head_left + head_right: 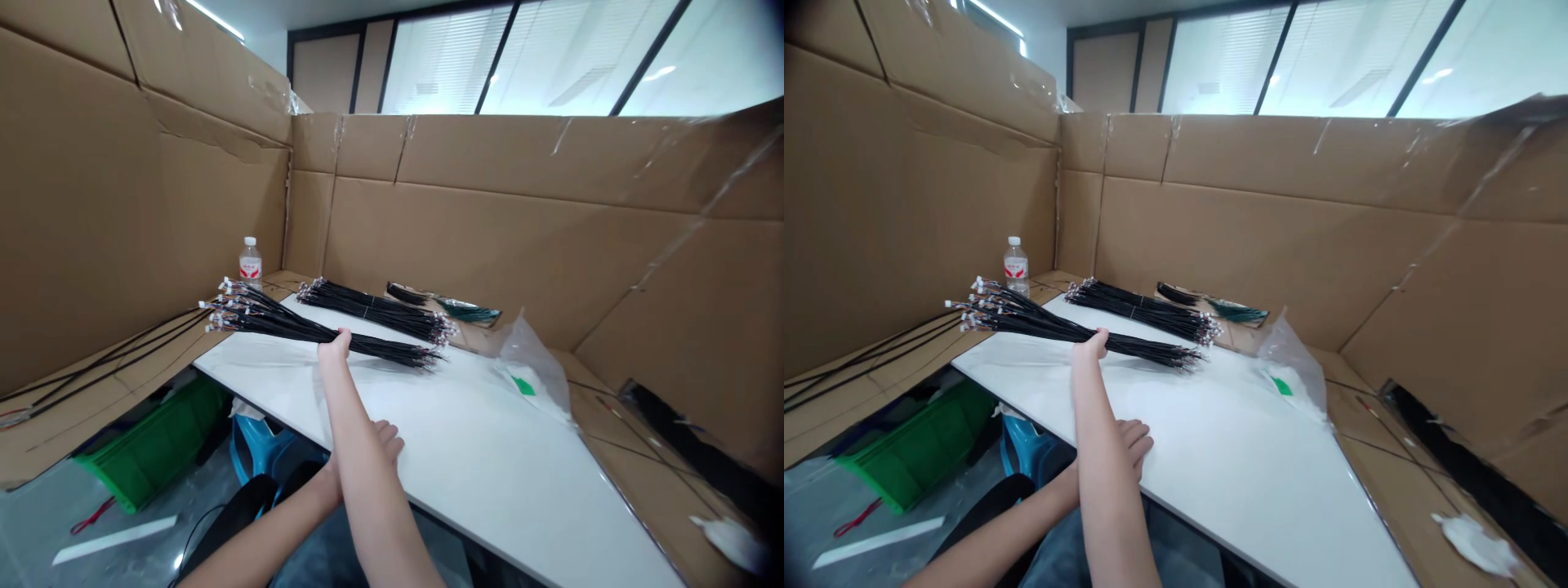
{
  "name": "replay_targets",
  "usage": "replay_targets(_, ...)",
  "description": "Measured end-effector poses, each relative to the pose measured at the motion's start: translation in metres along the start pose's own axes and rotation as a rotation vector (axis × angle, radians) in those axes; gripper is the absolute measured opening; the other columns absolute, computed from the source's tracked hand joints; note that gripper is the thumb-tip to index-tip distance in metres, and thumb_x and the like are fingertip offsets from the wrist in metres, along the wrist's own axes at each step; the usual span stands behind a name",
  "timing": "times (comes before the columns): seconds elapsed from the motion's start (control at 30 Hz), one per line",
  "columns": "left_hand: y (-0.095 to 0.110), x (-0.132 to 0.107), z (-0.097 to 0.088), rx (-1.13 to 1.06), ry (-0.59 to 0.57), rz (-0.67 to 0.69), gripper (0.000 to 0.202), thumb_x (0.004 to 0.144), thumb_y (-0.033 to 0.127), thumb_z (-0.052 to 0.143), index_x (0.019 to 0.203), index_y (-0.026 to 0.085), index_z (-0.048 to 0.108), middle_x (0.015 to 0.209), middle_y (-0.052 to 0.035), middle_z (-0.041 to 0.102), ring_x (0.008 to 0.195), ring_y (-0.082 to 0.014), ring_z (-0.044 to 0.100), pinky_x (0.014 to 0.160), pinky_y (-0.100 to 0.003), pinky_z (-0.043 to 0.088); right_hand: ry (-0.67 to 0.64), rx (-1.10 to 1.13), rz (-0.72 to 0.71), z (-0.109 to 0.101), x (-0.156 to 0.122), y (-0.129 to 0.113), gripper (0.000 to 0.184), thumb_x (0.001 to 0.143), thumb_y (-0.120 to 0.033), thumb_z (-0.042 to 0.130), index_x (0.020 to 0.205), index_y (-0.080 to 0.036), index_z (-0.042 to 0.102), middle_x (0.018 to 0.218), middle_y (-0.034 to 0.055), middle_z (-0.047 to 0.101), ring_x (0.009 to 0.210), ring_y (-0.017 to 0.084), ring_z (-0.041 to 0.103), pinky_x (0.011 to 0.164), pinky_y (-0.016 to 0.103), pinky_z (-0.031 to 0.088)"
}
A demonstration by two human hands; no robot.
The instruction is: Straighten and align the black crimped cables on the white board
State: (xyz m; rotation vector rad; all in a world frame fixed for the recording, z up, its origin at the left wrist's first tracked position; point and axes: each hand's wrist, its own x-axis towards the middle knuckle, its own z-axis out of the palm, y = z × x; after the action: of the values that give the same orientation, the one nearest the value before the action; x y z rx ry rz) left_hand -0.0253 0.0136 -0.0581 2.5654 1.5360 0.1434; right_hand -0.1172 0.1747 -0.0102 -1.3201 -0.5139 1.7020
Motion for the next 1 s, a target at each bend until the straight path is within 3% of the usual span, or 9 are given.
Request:
replay_targets(0.27, 0.001, -0.001, -0.004, 0.021, -0.011, 0.034, 0.014, 0.087, 0.018, 0.044, 0.097, 0.014, 0.053, 0.102, -0.0094, 0.056, 0.098, -0.0234, 0.051, 0.087, -0.037, 0.044, 0.035, 0.102, 0.113, 0.001, 0.006, 0.02, 0.029, 0.095, -0.033, 0.052, 0.115, -0.012, 0.056, 0.104, 0.0081, 0.061, 0.083, 0.016, 0.062, 0.069, 0.032, 0.054)
replay_targets(0.67, 0.004, -0.006, -0.007, 0.053, -0.024, 0.031, 0.024, 0.09, 0.019, 0.042, 0.111, 0.013, 0.052, 0.119, -0.0109, 0.055, 0.115, -0.0262, 0.048, 0.098, -0.041, 0.039, 0.014, 0.262, 0.152, -0.014, 0.005, 0.016, 0.032, 0.096, -0.036, 0.05, 0.116, -0.012, 0.056, 0.105, 0.0086, 0.062, 0.084, 0.016, 0.063, 0.072, 0.033, 0.054)
replay_targets(1.0, 0.005, -0.004, -0.009, 0.054, -0.044, 0.025, 0.027, 0.09, 0.021, 0.043, 0.114, 0.015, 0.053, 0.12, -0.0116, 0.056, 0.117, -0.0273, 0.049, 0.099, -0.043, 0.039, -0.052, 0.381, 0.149, -0.014, 0.009, 0.018, 0.032, 0.096, -0.035, 0.05, 0.117, -0.012, 0.056, 0.106, 0.0091, 0.062, 0.087, 0.017, 0.063, 0.074, 0.035, 0.054)
